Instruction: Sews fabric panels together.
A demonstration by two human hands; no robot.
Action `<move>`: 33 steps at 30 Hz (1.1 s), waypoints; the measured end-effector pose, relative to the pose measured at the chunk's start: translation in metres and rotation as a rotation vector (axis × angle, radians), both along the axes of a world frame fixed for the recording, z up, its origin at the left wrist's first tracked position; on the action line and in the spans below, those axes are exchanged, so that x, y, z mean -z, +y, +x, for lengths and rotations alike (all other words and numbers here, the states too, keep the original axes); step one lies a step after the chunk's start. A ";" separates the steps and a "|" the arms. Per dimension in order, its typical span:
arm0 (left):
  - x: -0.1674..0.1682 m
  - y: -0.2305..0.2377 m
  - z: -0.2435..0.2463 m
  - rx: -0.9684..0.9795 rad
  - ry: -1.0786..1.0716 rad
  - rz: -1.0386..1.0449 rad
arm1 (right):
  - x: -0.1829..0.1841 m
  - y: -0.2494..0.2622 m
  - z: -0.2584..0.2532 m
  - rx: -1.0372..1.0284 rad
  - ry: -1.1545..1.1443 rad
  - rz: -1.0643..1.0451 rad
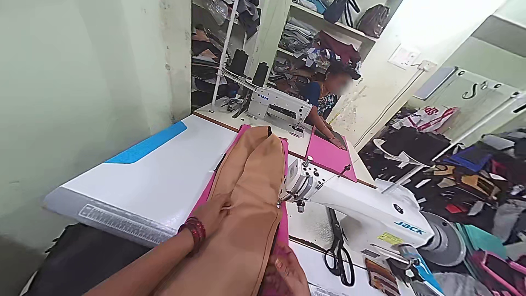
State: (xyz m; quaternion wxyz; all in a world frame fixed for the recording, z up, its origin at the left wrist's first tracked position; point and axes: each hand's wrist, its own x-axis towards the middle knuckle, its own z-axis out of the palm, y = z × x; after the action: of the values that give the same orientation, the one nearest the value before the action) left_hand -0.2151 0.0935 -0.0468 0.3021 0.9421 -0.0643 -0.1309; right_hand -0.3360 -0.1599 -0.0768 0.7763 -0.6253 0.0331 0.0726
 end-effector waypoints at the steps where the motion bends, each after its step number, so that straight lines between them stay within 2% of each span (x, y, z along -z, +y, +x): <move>1: 0.000 -0.002 -0.002 0.018 0.036 0.121 | 0.002 0.003 -0.003 -0.042 0.079 0.130; 3: -0.015 -0.013 -0.010 0.058 0.012 0.326 | 0.004 0.011 -0.009 -0.110 0.138 0.206; 4: -0.026 -0.020 -0.016 0.090 -0.058 0.351 | 0.003 0.016 -0.012 -0.135 0.100 0.147; 7: -0.058 -0.049 -0.023 0.327 -0.225 0.268 | -0.002 0.034 -0.019 -0.175 -0.201 -0.233; 8: -0.064 -0.062 -0.024 0.419 -0.207 0.271 | -0.004 0.040 -0.021 -0.193 -0.293 -0.372; 10: -0.071 -0.091 -0.027 0.542 -0.023 0.341 | -0.011 0.053 -0.026 -0.211 -0.395 -0.595; 12: -0.065 -0.113 -0.028 0.627 0.133 0.467 | -0.017 0.055 -0.033 -0.349 -0.411 -0.656; 14: -0.055 -0.119 -0.024 0.672 0.180 0.558 | -0.016 0.049 -0.041 -0.511 -0.447 -0.639; 16: -0.050 -0.113 -0.019 0.678 0.197 0.539 | -0.010 0.036 -0.046 -0.630 -0.465 -0.577; 17: -0.049 -0.109 -0.018 0.676 0.194 0.515 | -0.006 0.029 -0.047 -0.622 -0.450 -0.552; 18: -0.046 -0.105 -0.018 0.665 0.193 0.484 | -0.004 0.020 -0.046 -0.552 -0.420 -0.525; 22: -0.029 -0.113 -0.038 0.576 0.187 0.406 | 0.006 -0.016 -0.009 -0.053 -0.348 -0.376; 24: -0.026 -0.121 -0.048 0.552 0.184 0.459 | 0.005 -0.030 0.021 0.112 -0.381 -0.474; 26: -0.029 -0.128 -0.052 0.545 0.211 0.515 | 0.004 -0.037 0.046 0.142 -0.395 -0.652; 33: -0.019 -0.132 -0.055 0.481 0.240 0.511 | 0.011 -0.016 0.085 -0.257 -0.317 -1.286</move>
State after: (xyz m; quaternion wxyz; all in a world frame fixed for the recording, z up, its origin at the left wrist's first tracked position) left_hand -0.2706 -0.0385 -0.0278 0.0230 0.9230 -0.2131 -0.3195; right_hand -0.2505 -0.1761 -0.0880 0.2303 -0.9650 -0.1195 0.0376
